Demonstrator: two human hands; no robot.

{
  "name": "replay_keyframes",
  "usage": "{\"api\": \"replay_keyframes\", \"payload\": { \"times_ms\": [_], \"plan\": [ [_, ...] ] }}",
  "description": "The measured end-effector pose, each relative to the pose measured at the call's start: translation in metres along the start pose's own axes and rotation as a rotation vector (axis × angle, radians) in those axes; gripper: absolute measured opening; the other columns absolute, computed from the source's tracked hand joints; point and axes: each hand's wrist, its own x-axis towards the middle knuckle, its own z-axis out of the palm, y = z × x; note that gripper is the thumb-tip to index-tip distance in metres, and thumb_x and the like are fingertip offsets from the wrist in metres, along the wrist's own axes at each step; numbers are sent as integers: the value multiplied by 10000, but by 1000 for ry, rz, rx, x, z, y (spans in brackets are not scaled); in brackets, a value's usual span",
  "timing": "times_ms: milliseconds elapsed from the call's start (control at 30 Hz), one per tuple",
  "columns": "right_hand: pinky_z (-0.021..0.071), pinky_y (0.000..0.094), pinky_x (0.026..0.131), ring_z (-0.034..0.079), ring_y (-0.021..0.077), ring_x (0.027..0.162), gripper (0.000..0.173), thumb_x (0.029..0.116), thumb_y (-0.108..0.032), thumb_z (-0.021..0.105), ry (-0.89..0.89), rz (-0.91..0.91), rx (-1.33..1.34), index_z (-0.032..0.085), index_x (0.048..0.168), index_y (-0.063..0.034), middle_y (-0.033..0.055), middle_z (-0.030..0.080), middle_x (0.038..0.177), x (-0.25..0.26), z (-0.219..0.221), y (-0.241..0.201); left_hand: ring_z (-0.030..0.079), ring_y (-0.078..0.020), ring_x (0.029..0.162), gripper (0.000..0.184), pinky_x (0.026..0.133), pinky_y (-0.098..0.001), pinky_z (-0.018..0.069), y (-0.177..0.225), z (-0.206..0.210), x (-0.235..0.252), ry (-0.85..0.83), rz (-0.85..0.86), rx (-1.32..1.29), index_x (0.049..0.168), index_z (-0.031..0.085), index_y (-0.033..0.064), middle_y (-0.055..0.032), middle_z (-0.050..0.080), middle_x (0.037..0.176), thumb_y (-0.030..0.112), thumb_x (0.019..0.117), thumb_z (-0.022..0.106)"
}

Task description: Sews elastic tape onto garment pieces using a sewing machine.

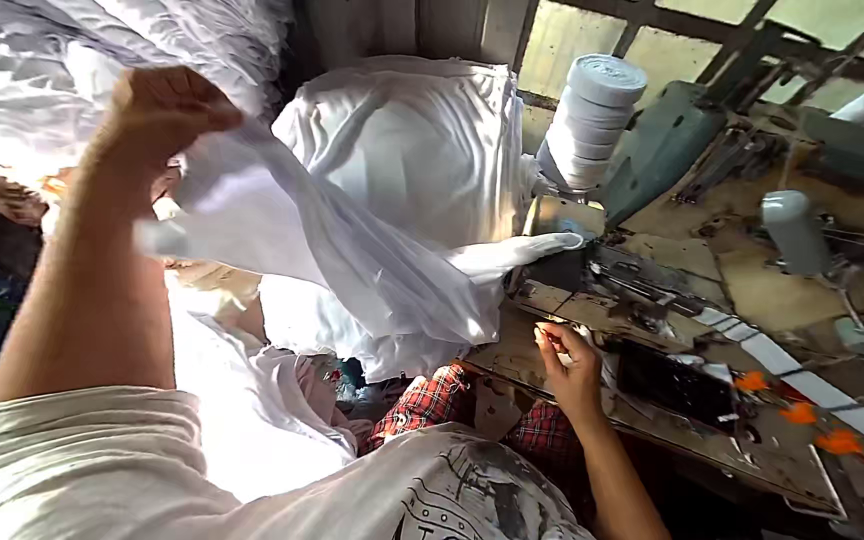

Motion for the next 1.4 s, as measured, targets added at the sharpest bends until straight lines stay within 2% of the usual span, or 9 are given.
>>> {"api": "replay_keyframes", "payload": {
  "times_ms": [133, 267, 367, 600, 767, 967, 1100, 1233, 1400],
  "plan": [
    [576, 209, 779, 698, 93, 825, 217, 975, -106, 600, -54, -105, 102, 736, 1034, 53, 127, 728, 912, 9, 13, -28, 616, -452, 1165, 331, 1033, -581, 458, -42, 15, -38, 76, -136, 205, 1258, 563, -156, -363, 605, 1263, 64, 1011, 551],
    [605, 373, 823, 724, 257, 942, 266, 912, -239, 735, -199, -316, -117, 757, 1014, 6, 160, 734, 1014, 7, 52, -68, 674, -332, 1061, 279, 978, -480, 527, -5, 61, -108, 108, 121, 141, 1147, 611, -139, -283, 671, 1139, 85, 993, 548],
    [609, 488, 770, 733, 355, 895, 155, 934, -97, 672, -292, -252, -279, 735, 970, 40, 212, 723, 976, 15, 69, -66, 705, -255, 988, 187, 935, -450, 566, 25, 107, -164, -59, 290, 40, 1026, 687, -80, -187, 716, 1027, 61, 919, 625],
    [569, 271, 748, 661, 105, 796, 148, 986, -89, 604, -370, -48, 214, 651, 1018, 48, 105, 671, 897, 66, 23, -79, 599, -388, 1238, 600, 1023, -609, 450, 28, 179, -187, -137, 350, 204, 1218, 668, -2, -201, 654, 1296, 466, 848, 739],
    [552, 187, 735, 631, 9, 777, 94, 1007, -76, 571, -259, -71, 338, 597, 1028, 12, 29, 643, 876, 65, 10, -87, 632, -483, 1134, 514, 932, -669, 480, 37, 190, -171, -2, 294, 245, 1174, 661, -67, -276, 669, 1190, -7, 676, 772],
    [563, 175, 772, 646, -20, 806, 89, 995, -46, 579, -117, 3, 491, 612, 1013, 35, -5, 675, 879, 48, -3, -51, 706, -128, 846, 183, 817, -358, 587, 10, 132, -153, -155, 363, -83, 978, 724, -33, -95, 737, 926, 42, 825, 656],
    [550, 181, 765, 627, -11, 807, 122, 1002, -41, 557, -156, 62, 615, 606, 1014, 70, 16, 654, 888, 25, 9, -44, 677, 79, 845, 101, 755, -135, 568, 12, 127, -106, -321, 286, -573, 1005, 778, 333, 200, 749, 964, 354, 920, 727],
    [550, 210, 786, 637, -11, 840, 83, 1003, -32, 536, -147, 244, 1065, 605, 1031, -70, -77, 664, 911, 0, 24, -45, 578, 125, 780, 142, 731, -95, 488, 137, 177, -50, -248, 596, -347, 999, 692, 22, 101, 674, 883, 127, 961, 604],
    [606, 290, 799, 712, 77, 883, 253, 1051, -61, 364, -23, 767, 1331, 575, 1183, -104, -39, 730, 967, -38, 3, -34, 702, -392, 789, 288, 718, -620, 529, 212, 307, -33, -747, 837, 159, 932, 741, 2, -197, 705, 802, 287, 954, 711]
  ]
}}
